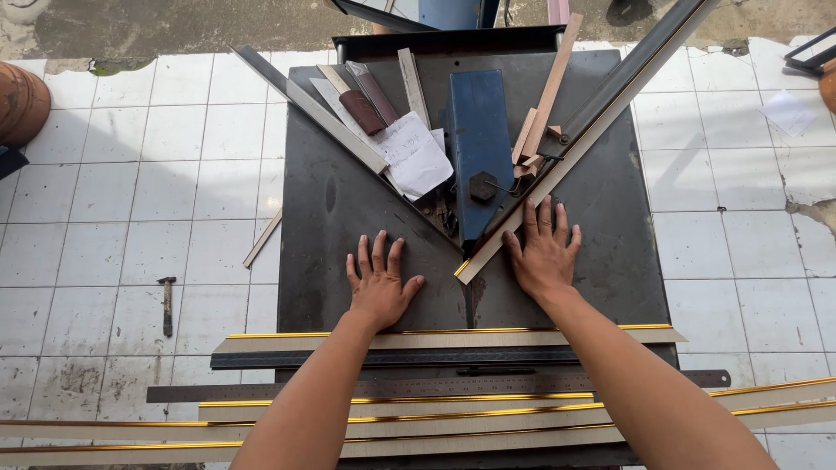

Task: Measuring and marking frame moldings with a ruler and pencil on a miter saw table to prepare for cutting.

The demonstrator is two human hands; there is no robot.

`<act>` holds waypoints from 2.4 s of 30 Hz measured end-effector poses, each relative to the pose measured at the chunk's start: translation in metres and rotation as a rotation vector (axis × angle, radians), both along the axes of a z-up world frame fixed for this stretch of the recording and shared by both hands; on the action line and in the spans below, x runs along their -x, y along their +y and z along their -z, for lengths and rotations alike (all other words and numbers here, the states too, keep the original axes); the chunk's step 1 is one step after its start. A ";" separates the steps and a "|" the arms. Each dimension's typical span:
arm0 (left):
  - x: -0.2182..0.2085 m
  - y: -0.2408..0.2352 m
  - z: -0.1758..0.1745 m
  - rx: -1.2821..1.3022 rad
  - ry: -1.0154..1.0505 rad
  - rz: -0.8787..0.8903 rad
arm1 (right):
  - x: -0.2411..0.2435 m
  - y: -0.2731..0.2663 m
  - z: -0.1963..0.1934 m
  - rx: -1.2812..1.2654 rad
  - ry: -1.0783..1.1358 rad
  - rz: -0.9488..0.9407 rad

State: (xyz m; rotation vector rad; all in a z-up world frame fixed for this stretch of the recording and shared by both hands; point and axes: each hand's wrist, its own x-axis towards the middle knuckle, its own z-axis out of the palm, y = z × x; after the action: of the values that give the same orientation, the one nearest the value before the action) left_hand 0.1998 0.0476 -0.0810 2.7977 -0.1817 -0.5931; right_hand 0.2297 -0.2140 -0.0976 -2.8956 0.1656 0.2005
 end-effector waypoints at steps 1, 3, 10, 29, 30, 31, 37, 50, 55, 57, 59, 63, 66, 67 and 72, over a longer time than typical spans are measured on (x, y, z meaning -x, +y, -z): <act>0.000 0.000 -0.001 -0.001 -0.002 0.000 | -0.001 0.000 0.001 -0.001 -0.002 0.000; -0.001 0.000 -0.002 -0.002 0.004 0.002 | -0.003 0.001 0.002 -0.015 0.014 0.005; -0.004 -0.001 -0.003 0.000 0.029 -0.001 | -0.005 0.002 -0.006 -0.022 0.057 0.005; -0.002 0.001 0.013 -0.028 -0.012 -0.016 | 0.000 0.005 0.002 -0.061 0.045 0.026; -0.001 0.001 0.009 -0.028 -0.003 -0.023 | 0.000 0.006 -0.001 -0.057 0.054 0.030; 0.000 0.000 0.007 -0.027 0.002 -0.023 | 0.000 0.006 -0.002 -0.055 0.060 0.029; 0.006 -0.021 -0.012 0.047 -0.014 -0.092 | -0.004 0.002 -0.011 -0.043 0.087 0.011; 0.006 0.000 -0.023 0.218 -0.142 -0.356 | 0.008 0.000 -0.015 -0.011 -0.117 -0.055; 0.003 -0.001 -0.030 0.160 -0.004 -0.317 | 0.013 -0.017 -0.007 0.081 -0.268 -0.391; 0.001 -0.001 -0.032 0.111 0.083 -0.317 | 0.007 -0.023 -0.006 0.133 -0.279 -0.464; -0.001 0.000 -0.033 0.109 0.101 -0.319 | -0.001 -0.019 -0.020 0.151 -0.273 -0.565; 0.000 -0.002 -0.035 0.091 0.130 -0.314 | -0.009 -0.018 -0.040 0.073 -0.172 -0.736; -0.002 -0.001 -0.037 0.095 0.130 -0.314 | -0.018 -0.023 -0.032 -0.120 -0.071 -0.684; -0.003 -0.002 -0.038 0.093 0.129 -0.313 | -0.016 -0.023 -0.032 -0.122 -0.072 -0.683; -0.003 -0.003 -0.039 0.068 0.159 -0.316 | -0.011 -0.026 -0.023 -0.163 -0.093 -0.622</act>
State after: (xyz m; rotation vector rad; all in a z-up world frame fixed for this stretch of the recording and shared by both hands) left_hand 0.2030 0.0444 -0.0425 2.6213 0.2631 -0.7093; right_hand 0.2411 -0.2402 -0.0744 -2.6920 -0.7369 0.1707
